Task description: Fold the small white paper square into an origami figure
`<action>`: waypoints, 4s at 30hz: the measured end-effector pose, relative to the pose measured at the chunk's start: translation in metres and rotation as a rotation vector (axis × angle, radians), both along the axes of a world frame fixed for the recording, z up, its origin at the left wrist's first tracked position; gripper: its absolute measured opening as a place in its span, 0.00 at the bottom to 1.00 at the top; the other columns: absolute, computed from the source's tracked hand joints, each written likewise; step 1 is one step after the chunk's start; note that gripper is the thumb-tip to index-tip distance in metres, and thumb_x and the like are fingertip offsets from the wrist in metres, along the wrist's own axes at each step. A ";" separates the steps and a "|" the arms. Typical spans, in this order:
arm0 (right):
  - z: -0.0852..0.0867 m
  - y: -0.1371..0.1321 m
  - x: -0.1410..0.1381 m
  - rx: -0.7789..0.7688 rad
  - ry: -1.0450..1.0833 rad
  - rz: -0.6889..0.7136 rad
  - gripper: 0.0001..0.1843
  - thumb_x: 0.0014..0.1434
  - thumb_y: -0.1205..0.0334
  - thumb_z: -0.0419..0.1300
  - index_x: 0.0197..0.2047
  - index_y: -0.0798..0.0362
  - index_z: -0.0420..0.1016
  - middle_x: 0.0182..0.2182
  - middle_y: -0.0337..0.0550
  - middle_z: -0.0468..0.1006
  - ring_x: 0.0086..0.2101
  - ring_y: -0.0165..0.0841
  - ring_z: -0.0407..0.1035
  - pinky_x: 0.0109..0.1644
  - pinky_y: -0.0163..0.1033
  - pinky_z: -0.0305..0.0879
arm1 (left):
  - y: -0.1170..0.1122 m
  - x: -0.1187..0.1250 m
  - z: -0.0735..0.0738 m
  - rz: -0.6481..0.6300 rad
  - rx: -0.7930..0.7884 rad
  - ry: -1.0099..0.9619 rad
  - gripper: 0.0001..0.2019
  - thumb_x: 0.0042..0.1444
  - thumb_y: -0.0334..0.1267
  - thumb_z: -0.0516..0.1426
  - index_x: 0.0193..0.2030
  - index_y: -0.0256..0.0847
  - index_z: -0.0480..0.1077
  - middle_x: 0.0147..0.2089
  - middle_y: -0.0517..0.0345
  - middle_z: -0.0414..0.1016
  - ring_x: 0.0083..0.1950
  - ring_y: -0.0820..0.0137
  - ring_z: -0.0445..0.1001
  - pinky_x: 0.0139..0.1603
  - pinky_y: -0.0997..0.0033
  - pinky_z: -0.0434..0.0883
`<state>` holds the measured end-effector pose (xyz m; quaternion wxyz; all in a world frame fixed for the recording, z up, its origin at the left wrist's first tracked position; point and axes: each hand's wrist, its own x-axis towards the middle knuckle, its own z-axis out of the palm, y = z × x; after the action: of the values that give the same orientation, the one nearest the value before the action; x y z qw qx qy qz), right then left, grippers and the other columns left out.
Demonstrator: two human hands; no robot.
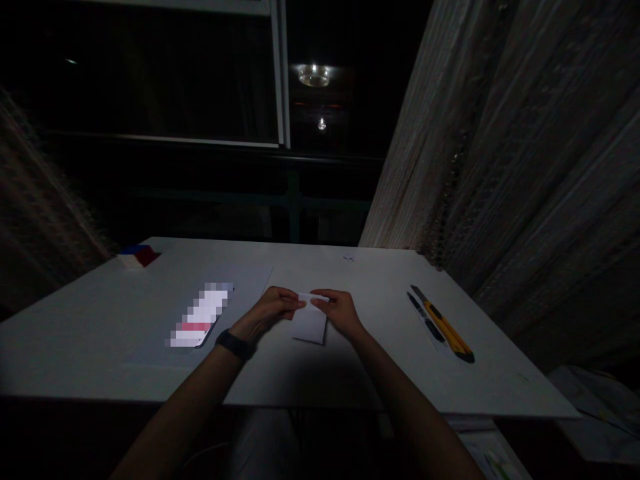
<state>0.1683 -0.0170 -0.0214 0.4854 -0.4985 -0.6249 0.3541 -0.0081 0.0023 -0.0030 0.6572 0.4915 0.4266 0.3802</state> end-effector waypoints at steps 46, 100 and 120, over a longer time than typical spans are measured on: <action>-0.003 -0.011 -0.009 0.264 -0.403 -0.065 0.23 0.53 0.59 0.53 0.53 0.52 0.65 0.46 0.47 0.73 0.43 0.39 0.69 0.48 0.43 0.63 | 0.004 -0.001 -0.010 -0.033 0.171 0.056 0.13 0.39 0.37 0.61 0.32 0.31 0.74 0.27 0.52 0.73 0.26 0.74 0.67 0.26 0.75 0.61; 0.003 -0.003 0.008 -0.097 -0.083 0.230 0.24 0.43 0.63 0.60 0.47 0.56 0.70 0.35 0.47 0.75 0.31 0.33 0.68 0.30 0.36 0.63 | -0.002 -0.003 0.004 -0.107 0.042 0.156 0.15 0.29 0.38 0.66 0.21 0.31 0.68 0.19 0.60 0.66 0.20 0.78 0.65 0.20 0.78 0.60; 0.004 -0.005 0.005 -0.072 -0.144 0.218 0.22 0.42 0.65 0.61 0.44 0.57 0.71 0.27 0.42 0.74 0.25 0.29 0.65 0.30 0.35 0.61 | 0.000 -0.007 -0.001 -0.236 0.098 0.162 0.16 0.30 0.42 0.65 0.22 0.31 0.70 0.19 0.61 0.66 0.19 0.79 0.63 0.20 0.78 0.59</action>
<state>0.1730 -0.0219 -0.0177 0.3796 -0.4689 -0.6956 0.3902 -0.0151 0.0019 -0.0043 0.6359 0.5987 0.3985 0.2797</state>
